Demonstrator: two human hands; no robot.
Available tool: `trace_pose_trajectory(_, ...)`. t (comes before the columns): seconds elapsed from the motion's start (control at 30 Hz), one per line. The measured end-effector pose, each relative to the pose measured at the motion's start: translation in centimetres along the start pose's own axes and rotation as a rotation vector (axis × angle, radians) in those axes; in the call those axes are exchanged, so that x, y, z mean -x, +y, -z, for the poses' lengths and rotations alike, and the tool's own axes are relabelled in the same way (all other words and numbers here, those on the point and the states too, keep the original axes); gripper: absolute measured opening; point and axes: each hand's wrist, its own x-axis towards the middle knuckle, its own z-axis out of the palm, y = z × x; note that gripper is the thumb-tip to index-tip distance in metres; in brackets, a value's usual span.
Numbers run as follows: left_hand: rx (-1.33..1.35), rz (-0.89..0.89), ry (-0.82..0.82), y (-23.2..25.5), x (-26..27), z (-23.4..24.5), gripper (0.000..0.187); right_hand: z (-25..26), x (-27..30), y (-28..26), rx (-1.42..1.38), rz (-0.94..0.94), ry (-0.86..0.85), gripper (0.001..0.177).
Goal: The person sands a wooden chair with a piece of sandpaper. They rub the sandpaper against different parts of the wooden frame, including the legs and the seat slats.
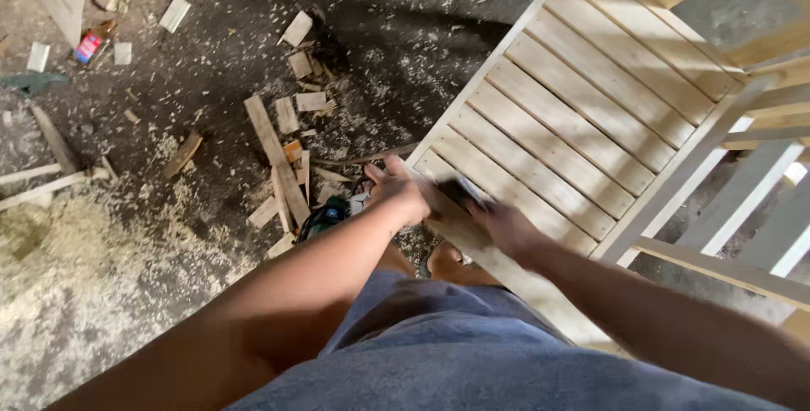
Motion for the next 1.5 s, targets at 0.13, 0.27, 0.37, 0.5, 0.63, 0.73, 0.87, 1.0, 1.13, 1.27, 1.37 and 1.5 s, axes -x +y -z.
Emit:
trace_pose_trajectory(0.13, -0.052, 0.013, -0.055, 0.1, 0.9, 1.1, 0.134, 1.6, 4.4, -0.5, 0.011, -0.277, 0.019, 0.045)
trace_pose_trajectory(0.27, -0.098, 0.054, -0.058, 0.6, 1.2, 1.4, 0.142, -1.5, -1.7, -5.4, -0.137, -0.101, -0.053, 0.048)
trace_pose_trajectory(0.37, -0.135, 0.017, -0.091, 0.7, 1.7, 1.4, 0.149, -4.0, -10.6, -8.2, -0.168, -0.053, -0.135, 0.044)
trace_pose_trajectory(0.5, -0.162, -0.115, -0.163, 0.1, 3.2, 2.0, 0.158, -6.3, -17.5, -7.5, -0.391, -0.118, -0.356, 0.054)
trace_pose_trajectory(0.63, -0.197, -0.026, -0.176, 0.5, 4.3, 3.2, 0.167, -3.4, -14.1, -6.7, -0.329, -0.074, -0.281, 0.05)
trace_pose_trajectory(0.73, -0.24, -0.007, -0.207, 0.9, 4.4, 3.4, 0.171, -0.6, -8.9, -5.7, -0.523, -0.105, -0.279, 0.045)
trace_pose_trajectory(0.87, -0.262, -0.094, -0.208, 0.4, 3.7, 2.8, 0.151, -2.5, -11.8, -6.7, -0.22, -0.168, -0.209, 0.047)
trace_pose_trajectory(1.0, -0.213, -0.273, -0.205, -1.2, 4.1, 1.9, 0.111, -4.9, -15.7, -7.7, -0.205, -0.21, -0.229, 0.055)
trace_pose_trajectory(1.13, -0.213, -0.061, -0.231, 0.3, 3.6, 2.6, 0.145, -3.8, -12.5, -8.0, -0.236, -0.122, -0.174, 0.05)
trace_pose_trajectory(1.27, -0.281, 0.014, -0.259, 1.2, 4.1, 3.3, 0.162, -1.0, -7.8, -5.6, -0.484, -0.054, -0.264, 0.046)
trace_pose_trajectory(1.37, -0.271, -0.109, -0.249, 1.2, 4.1, 2.9, 0.136, -3.4, -12.1, -4.5, -0.095, -0.012, -0.14, 0.051)
trace_pose_trajectory(1.5, -0.178, -0.268, -0.206, -1.9, 3.5, 1.2, 0.088, -7.3, -18.6, -3.8, -0.074, -0.076, -0.169, 0.048)
